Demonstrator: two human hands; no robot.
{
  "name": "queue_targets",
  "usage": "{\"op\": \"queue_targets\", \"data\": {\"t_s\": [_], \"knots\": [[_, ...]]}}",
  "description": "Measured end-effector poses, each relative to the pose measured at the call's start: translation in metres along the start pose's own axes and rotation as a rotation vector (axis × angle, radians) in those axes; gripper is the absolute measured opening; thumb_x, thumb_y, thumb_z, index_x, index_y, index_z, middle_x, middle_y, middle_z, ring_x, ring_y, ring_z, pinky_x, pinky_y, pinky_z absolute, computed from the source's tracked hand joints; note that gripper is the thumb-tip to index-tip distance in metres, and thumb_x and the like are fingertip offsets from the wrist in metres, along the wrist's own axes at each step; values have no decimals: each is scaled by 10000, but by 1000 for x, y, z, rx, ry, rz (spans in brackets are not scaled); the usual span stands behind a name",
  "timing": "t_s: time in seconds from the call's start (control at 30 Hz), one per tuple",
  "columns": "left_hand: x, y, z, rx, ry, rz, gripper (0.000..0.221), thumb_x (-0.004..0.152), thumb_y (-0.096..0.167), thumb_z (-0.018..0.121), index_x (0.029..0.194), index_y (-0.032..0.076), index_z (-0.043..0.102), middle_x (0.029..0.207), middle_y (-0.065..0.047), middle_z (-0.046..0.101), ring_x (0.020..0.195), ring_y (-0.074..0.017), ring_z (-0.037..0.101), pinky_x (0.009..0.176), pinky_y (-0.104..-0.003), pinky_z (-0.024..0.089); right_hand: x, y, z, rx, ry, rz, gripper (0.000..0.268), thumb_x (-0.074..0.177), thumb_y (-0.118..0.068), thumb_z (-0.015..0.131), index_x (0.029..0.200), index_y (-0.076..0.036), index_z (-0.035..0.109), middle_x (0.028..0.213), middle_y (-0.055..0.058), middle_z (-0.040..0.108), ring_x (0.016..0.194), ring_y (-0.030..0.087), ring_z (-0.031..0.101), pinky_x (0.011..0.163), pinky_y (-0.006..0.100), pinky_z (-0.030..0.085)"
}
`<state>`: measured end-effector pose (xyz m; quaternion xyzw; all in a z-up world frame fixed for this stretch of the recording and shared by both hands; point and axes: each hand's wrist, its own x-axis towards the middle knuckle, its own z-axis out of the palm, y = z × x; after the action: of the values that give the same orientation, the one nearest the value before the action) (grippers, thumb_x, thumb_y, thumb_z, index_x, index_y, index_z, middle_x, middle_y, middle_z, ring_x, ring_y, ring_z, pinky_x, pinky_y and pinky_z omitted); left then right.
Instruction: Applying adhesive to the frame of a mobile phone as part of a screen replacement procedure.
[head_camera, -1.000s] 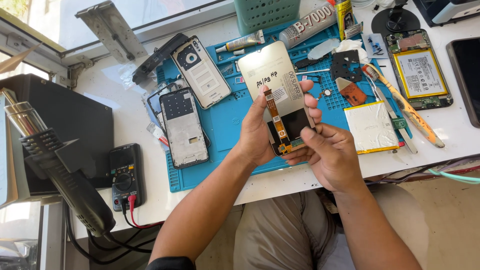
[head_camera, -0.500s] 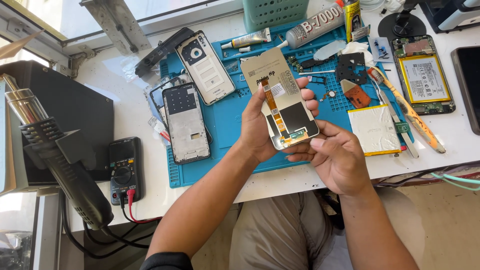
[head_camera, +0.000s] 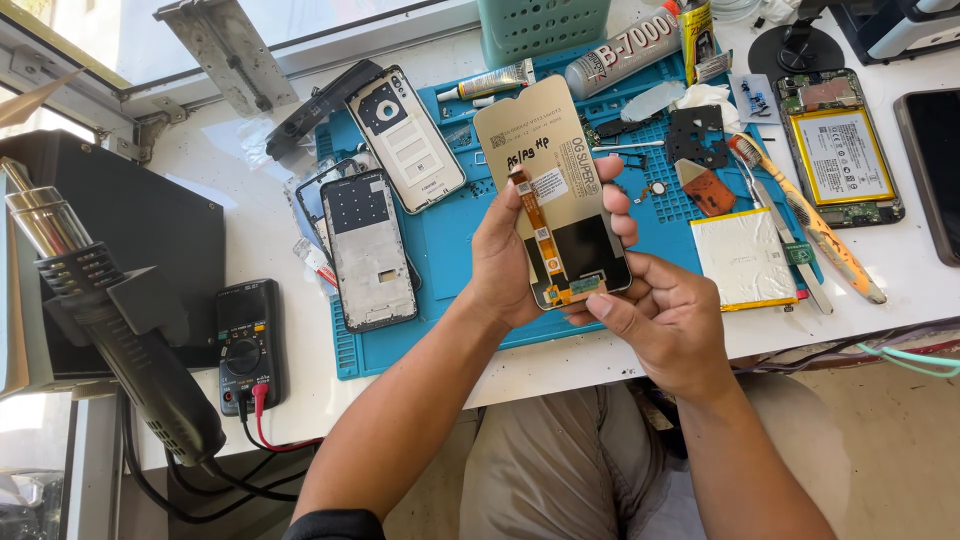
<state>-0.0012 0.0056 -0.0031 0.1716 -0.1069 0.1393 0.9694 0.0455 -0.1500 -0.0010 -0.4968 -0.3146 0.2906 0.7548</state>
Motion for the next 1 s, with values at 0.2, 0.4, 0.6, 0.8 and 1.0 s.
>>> {"op": "queue_targets", "data": {"t_s": [0.2, 0.4, 0.6, 0.8, 1.0], "knots": [[-6, 4, 10, -21, -27, -37, 803, 1099, 574, 359, 1549, -90, 410, 1243, -271, 676, 1154, -394, 708, 1087, -568, 526, -2, -13, 4, -153, -66, -125, 330, 852, 25, 746, 1150, 139, 661, 841, 257, 765, 857, 252, 773, 710, 408, 663], [-8, 5, 12, -30, -25, -59, 791, 1104, 562, 341, 1541, -92, 420, 1224, -272, 680, 1139, -397, 711, 1075, -581, 532, -5, -7, 0, -188, -74, -176, 329, 842, 15, 766, 1136, 125, 670, 844, 232, 776, 875, 245, 780, 735, 413, 659], [-12, 5, 18, -43, -9, -53, 772, 1107, 538, 358, 1537, -99, 425, 1224, -276, 680, 1130, -400, 715, 1067, -562, 541, -6, -6, 0, -179, -52, -179, 287, 846, 26, 773, 1103, 108, 678, 838, 197, 771, 889, 166, 729, 744, 393, 645], [-9, 5, 17, -29, -25, -46, 770, 1104, 536, 364, 1534, -99, 430, 1218, -274, 676, 1130, -393, 717, 1071, -559, 541, -7, -5, 4, -82, 4, -119, 247, 845, 49, 763, 1060, 122, 666, 834, 214, 758, 859, 216, 766, 726, 417, 657], [-9, 2, 19, 72, -4, -29, 723, 1101, 490, 405, 1539, -84, 438, 1241, -245, 677, 1165, -369, 709, 1076, -545, 538, 0, -6, 9, 98, 49, -34, 203, 827, 84, 738, 1004, 93, 638, 829, 199, 738, 775, 246, 792, 694, 379, 681]]}}
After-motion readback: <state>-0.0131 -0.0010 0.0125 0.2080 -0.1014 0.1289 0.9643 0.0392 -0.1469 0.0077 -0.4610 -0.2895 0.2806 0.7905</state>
